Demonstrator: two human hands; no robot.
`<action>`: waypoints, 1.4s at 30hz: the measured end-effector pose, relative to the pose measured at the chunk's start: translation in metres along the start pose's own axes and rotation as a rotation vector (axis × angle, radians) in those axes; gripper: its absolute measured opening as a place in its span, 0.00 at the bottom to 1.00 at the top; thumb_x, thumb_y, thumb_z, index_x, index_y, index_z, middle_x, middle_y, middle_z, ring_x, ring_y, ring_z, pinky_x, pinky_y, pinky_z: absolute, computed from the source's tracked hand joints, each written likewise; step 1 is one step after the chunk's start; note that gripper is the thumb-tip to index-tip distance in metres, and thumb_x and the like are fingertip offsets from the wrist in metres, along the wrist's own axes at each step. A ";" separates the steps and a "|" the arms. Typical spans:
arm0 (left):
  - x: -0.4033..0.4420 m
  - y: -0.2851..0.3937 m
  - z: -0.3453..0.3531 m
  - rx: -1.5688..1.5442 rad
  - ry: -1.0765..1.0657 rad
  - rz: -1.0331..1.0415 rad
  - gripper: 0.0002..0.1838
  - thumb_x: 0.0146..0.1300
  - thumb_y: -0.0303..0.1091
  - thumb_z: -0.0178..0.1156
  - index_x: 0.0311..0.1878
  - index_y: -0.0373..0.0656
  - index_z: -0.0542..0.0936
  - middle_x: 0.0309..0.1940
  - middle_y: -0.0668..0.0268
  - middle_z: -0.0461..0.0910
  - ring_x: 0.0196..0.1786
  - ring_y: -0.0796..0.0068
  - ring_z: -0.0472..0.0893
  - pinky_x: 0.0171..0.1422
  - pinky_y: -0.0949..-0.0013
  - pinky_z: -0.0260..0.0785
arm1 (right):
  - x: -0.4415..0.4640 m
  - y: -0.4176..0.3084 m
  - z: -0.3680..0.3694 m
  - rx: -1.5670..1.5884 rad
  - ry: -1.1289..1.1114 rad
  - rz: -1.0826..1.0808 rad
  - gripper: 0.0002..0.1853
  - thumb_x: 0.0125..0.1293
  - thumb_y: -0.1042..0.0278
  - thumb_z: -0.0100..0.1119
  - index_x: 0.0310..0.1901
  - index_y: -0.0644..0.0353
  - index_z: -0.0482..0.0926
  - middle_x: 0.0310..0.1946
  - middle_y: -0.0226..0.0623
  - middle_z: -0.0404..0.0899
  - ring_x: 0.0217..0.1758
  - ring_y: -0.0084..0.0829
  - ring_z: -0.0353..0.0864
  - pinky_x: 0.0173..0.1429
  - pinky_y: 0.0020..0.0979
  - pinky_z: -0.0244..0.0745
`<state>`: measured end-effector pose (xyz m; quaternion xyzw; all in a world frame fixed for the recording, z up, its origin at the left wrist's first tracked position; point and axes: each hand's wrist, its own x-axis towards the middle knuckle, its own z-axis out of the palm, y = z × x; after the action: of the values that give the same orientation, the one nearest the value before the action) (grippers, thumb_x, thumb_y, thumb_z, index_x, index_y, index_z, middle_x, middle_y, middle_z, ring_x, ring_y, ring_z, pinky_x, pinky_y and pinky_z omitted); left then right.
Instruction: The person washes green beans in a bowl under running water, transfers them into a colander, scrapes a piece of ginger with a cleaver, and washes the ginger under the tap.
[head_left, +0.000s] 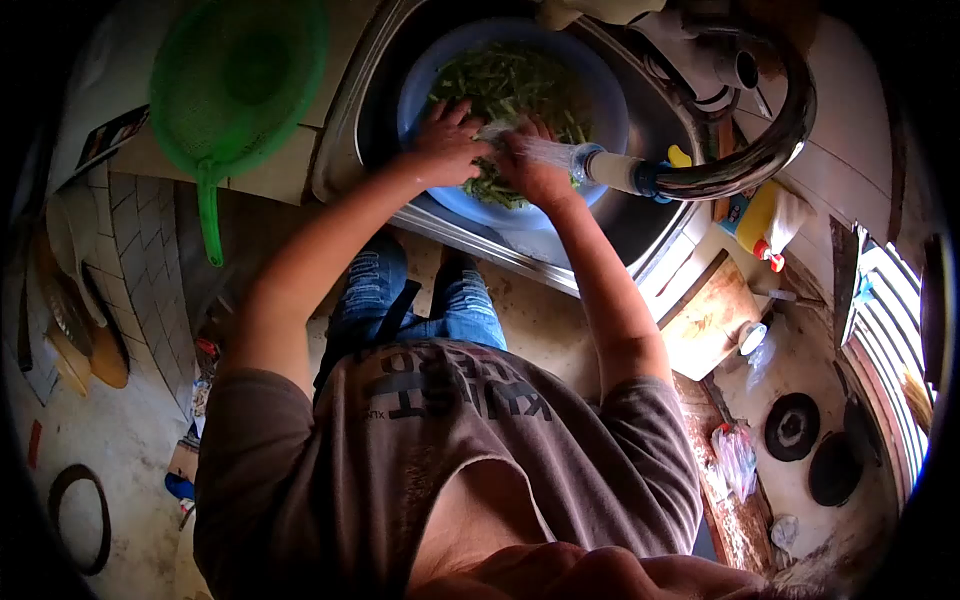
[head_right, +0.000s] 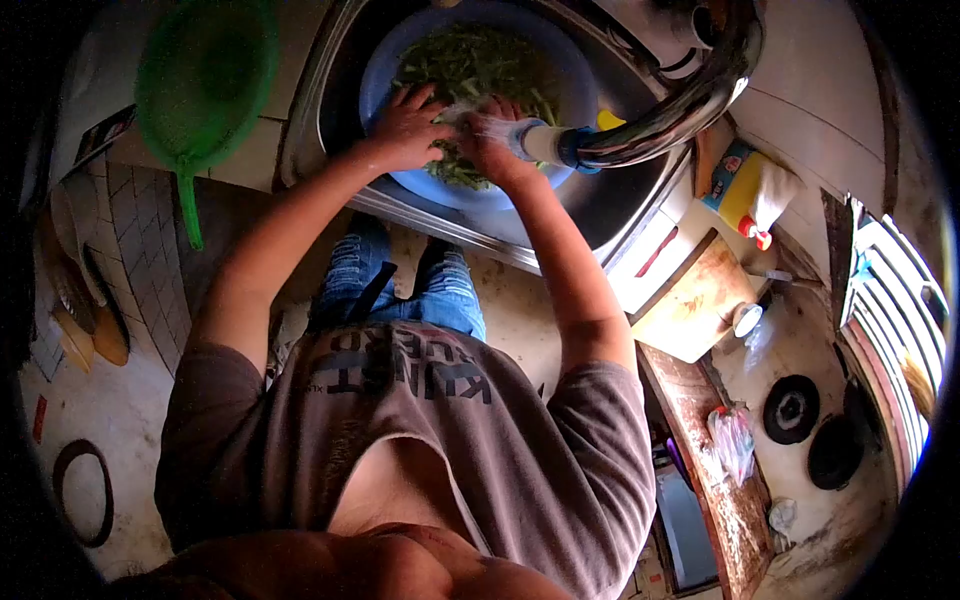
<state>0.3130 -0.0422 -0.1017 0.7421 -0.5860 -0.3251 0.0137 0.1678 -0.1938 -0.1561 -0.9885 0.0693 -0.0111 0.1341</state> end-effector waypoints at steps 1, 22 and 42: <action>-0.002 -0.003 0.000 -0.002 -0.002 0.005 0.20 0.58 0.42 0.61 0.56 0.63 0.78 0.67 0.65 0.63 0.72 0.55 0.55 0.74 0.42 0.41 | -0.002 0.004 -0.007 0.020 -0.009 -0.052 0.27 0.48 0.56 0.61 0.54 0.50 0.73 0.56 0.49 0.69 0.60 0.58 0.66 0.60 0.57 0.61; 0.061 0.007 -0.011 -2.036 0.372 -0.294 0.28 0.57 0.42 0.67 0.58 0.41 0.74 0.54 0.63 0.76 0.57 0.70 0.75 0.60 0.66 0.68 | 0.023 0.014 -0.002 1.704 0.272 1.040 0.48 0.55 0.48 0.68 0.70 0.63 0.53 0.65 0.49 0.63 0.67 0.44 0.63 0.67 0.40 0.58; 0.001 -0.001 0.015 -1.072 0.749 -0.347 0.39 0.56 0.42 0.66 0.70 0.53 0.61 0.71 0.59 0.55 0.73 0.58 0.55 0.72 0.56 0.50 | -0.035 0.016 -0.031 0.929 0.237 0.670 0.33 0.59 0.71 0.62 0.66 0.63 0.62 0.56 0.42 0.71 0.58 0.30 0.69 0.58 0.31 0.68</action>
<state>0.3063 -0.0372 -0.1138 0.7785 -0.1717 -0.2892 0.5299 0.1298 -0.2119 -0.1309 -0.7422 0.3807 -0.1080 0.5410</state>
